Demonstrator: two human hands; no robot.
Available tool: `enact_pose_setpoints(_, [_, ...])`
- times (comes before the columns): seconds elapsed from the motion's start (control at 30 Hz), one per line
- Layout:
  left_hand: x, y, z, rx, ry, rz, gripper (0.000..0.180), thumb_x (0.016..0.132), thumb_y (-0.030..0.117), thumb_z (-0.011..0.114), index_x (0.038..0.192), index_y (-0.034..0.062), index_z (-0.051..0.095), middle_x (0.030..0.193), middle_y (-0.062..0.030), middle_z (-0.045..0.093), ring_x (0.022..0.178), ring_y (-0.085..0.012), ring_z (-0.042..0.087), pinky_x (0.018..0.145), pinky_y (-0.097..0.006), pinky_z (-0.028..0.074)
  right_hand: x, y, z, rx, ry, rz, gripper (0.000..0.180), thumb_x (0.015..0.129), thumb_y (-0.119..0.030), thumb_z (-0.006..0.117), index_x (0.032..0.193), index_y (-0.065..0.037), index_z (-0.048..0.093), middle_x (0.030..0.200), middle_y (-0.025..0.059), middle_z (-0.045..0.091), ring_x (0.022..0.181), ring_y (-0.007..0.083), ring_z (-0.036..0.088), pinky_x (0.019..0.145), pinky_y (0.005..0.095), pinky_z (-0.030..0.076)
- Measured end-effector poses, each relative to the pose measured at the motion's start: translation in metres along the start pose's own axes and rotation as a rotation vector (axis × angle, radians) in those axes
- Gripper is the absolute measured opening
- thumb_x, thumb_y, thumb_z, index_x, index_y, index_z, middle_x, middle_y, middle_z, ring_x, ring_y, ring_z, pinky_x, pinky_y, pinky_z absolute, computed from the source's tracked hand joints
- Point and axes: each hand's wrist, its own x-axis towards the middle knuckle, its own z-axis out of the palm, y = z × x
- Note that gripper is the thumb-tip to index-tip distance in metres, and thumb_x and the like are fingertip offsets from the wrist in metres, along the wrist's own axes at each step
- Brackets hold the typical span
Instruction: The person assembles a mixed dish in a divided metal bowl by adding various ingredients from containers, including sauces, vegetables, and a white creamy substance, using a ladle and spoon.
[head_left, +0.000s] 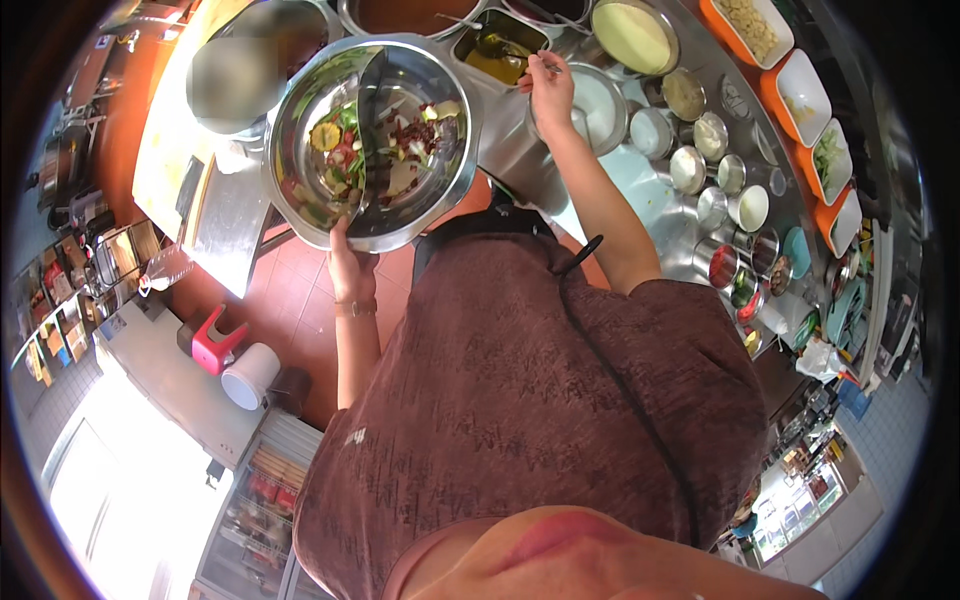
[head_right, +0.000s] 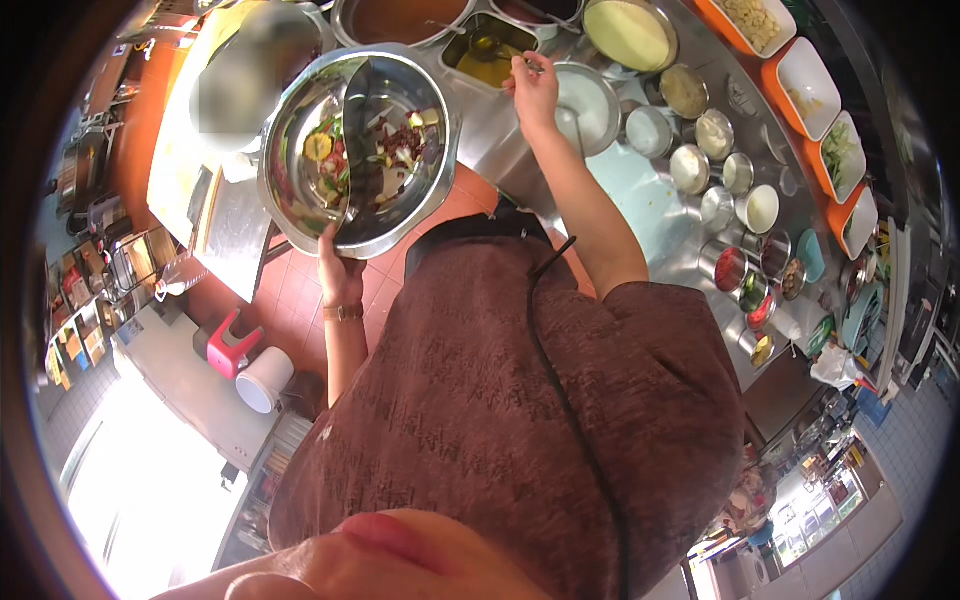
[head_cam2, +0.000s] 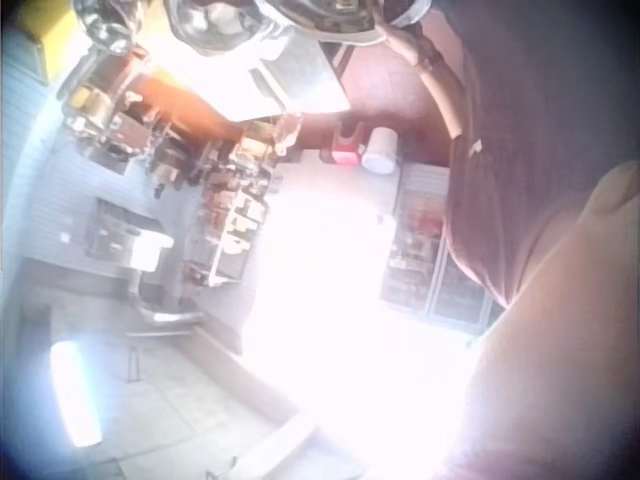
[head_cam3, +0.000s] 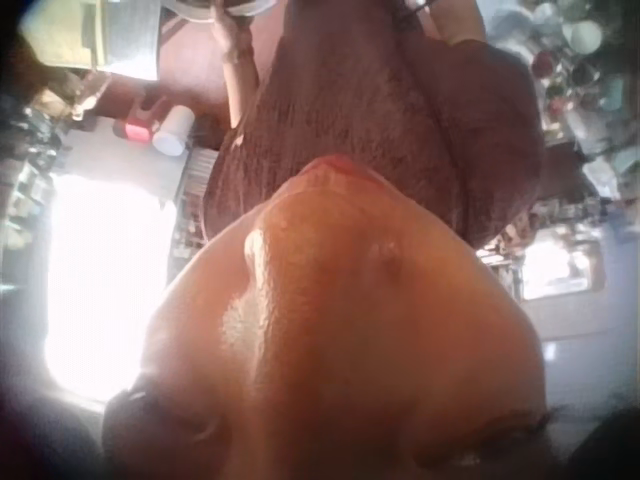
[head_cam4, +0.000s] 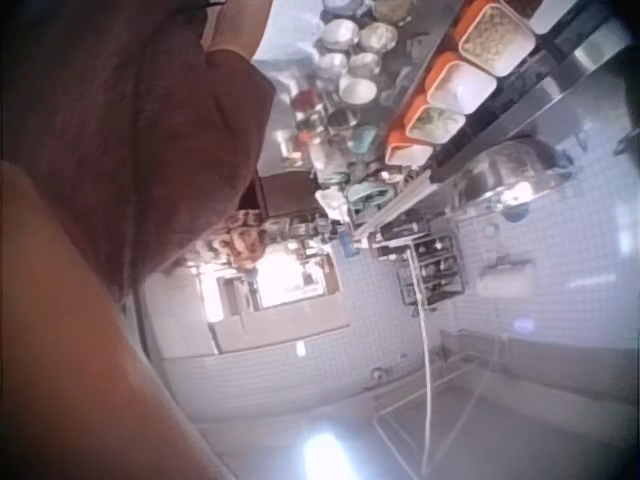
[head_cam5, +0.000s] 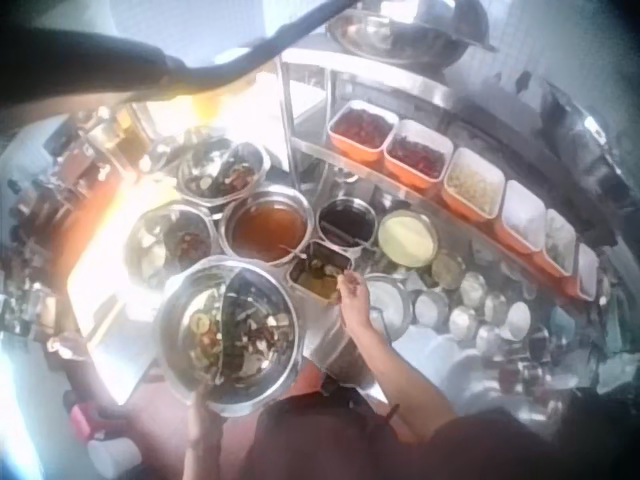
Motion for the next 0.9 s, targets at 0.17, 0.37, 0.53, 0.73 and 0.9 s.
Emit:
enact_pose_setpoints(0.17, [-0.003, -0.005, 0.040, -0.034, 0.126, 0.008, 0.031, 0.103, 0.035, 0.059, 0.124, 0.0131, 0.065, 0.108, -0.0026, 0.075, 0.084, -0.0151, 0.072, 0.058, -0.028, 0.050, 0.019, -0.013, -0.012, -0.118, -0.027, 0.004, 0.023, 0.109, -0.025, 0.050, 0.111, -0.006, 0.063, 0.078, 0.0067, 0.067, 0.057, 0.0135, 0.064, 0.051, 0.0274, 0.049])
enact_pose_setpoints(0.37, [0.012, -0.003, 0.049, -0.008, 0.094, 0.029, 0.023, 0.101, 0.033, 0.062, 0.113, 0.0129, 0.066, 0.095, 0.0014, 0.072, 0.067, -0.0098, 0.062, 0.047, -0.025, 0.037, 0.004, -0.034, -0.032, -0.078, -0.023, -0.006, 0.022, 0.108, -0.021, 0.051, 0.111, -0.002, 0.063, 0.077, 0.0078, 0.067, 0.057, 0.0149, 0.064, 0.052, 0.0283, 0.049])
enact_pose_setpoints(0.53, [0.039, -0.006, 0.035, 0.023, -0.022, 0.035, 0.030, 0.099, 0.029, 0.064, 0.121, 0.0091, 0.062, 0.100, -0.0044, 0.070, 0.069, -0.0137, 0.063, 0.049, -0.026, 0.040, -0.012, -0.054, -0.038, -0.042, -0.007, -0.032, 0.021, 0.106, -0.020, 0.053, 0.108, -0.002, 0.064, 0.076, 0.0092, 0.066, 0.056, 0.0168, 0.064, 0.053, 0.0291, 0.048])
enact_pose_setpoints(0.73, [0.042, -0.003, 0.049, 0.039, -0.021, 0.031, 0.020, 0.101, 0.031, 0.062, 0.106, 0.0125, 0.064, 0.084, 0.0013, 0.068, 0.053, -0.0090, 0.052, 0.043, -0.026, 0.031, -0.022, -0.062, -0.047, -0.021, 0.005, -0.052, 0.022, 0.104, -0.020, 0.053, 0.108, -0.001, 0.064, 0.076, 0.0102, 0.066, 0.056, 0.0184, 0.064, 0.054, 0.0299, 0.049])
enact_pose_setpoints(0.9, [0.045, -0.006, 0.041, 0.025, -0.033, 0.052, 0.027, 0.098, 0.029, 0.066, 0.116, 0.0104, 0.062, 0.089, -0.0005, 0.066, 0.057, -0.0103, 0.055, 0.043, -0.025, 0.032, -0.030, -0.068, -0.052, -0.056, -0.004, -0.076, 0.024, 0.104, -0.019, 0.051, 0.107, 0.000, 0.064, 0.075, 0.0110, 0.067, 0.056, 0.0184, 0.063, 0.054, 0.0298, 0.049])
